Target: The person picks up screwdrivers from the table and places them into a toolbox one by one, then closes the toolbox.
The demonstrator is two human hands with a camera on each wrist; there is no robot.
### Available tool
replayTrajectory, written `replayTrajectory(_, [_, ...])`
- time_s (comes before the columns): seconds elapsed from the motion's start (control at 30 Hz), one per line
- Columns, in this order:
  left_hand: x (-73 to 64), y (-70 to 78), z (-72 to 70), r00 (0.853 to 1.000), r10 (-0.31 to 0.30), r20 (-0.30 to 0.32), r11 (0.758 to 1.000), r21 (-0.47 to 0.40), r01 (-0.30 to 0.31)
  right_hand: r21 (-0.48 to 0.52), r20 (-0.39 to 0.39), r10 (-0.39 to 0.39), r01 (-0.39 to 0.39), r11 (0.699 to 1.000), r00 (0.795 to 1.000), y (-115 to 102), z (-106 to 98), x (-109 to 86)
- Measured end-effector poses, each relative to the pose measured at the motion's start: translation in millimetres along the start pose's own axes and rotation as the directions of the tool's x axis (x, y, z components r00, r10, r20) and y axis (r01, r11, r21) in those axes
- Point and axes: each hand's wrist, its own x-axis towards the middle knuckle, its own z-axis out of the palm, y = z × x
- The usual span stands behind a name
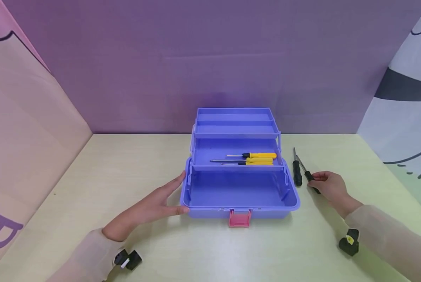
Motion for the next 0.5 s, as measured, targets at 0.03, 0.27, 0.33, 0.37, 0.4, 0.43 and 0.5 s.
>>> replayTrajectory(0.03, [0.1, 0.1, 0.0, 1.0, 0.0, -0.002, 1.0, 0.006, 0.0, 0.001, 0.0, 0.0, 0.0, 1.0, 1.0, 0.6, -0.2, 0.2])
replayTrajectory(0.27, [0.9, 0.1, -0.1, 1.0, -0.002, 0.003, 1.0, 0.007, 0.002, 0.034, 0.01, 0.003, -0.004, 0.999, 1.0, 1.6, -3.2, -1.8])
replayTrajectory(0.33, [1.0, 0.1, -0.2, 1.0, 0.006, 0.002, 1.0, 0.01, -0.006, 0.039, 0.007, 0.002, -0.002, 0.999, 1.0, 1.4, -4.2, -1.9])
replayTrajectory(0.37, [0.9, -0.1, -0.2, 1.0, 0.009, 0.0, 1.0, 0.01, -0.009, 0.043, 0.006, 0.003, -0.003, 0.999, 1.0, 1.6, -4.7, -1.6])
replayTrajectory(0.4, [0.9, 0.0, -0.2, 1.0, 0.014, -0.001, 1.0, 0.01, -0.014, 0.049, 0.008, 0.007, -0.008, 0.999, 1.0, 1.8, -5.2, -1.4])
replayTrajectory(0.43, [0.8, -0.1, -0.3, 1.0, 0.016, -0.003, 1.0, 0.009, -0.016, 0.048, 0.007, 0.012, -0.012, 0.999, 1.0, 2.1, -5.6, -1.0])
replayTrajectory(0.5, [0.4, -0.1, -0.4, 1.0, 0.017, -0.003, 1.0, 0.007, -0.017, 0.056, 0.009, 0.033, -0.033, 0.998, 0.999, 2.6, -6.4, -0.6])
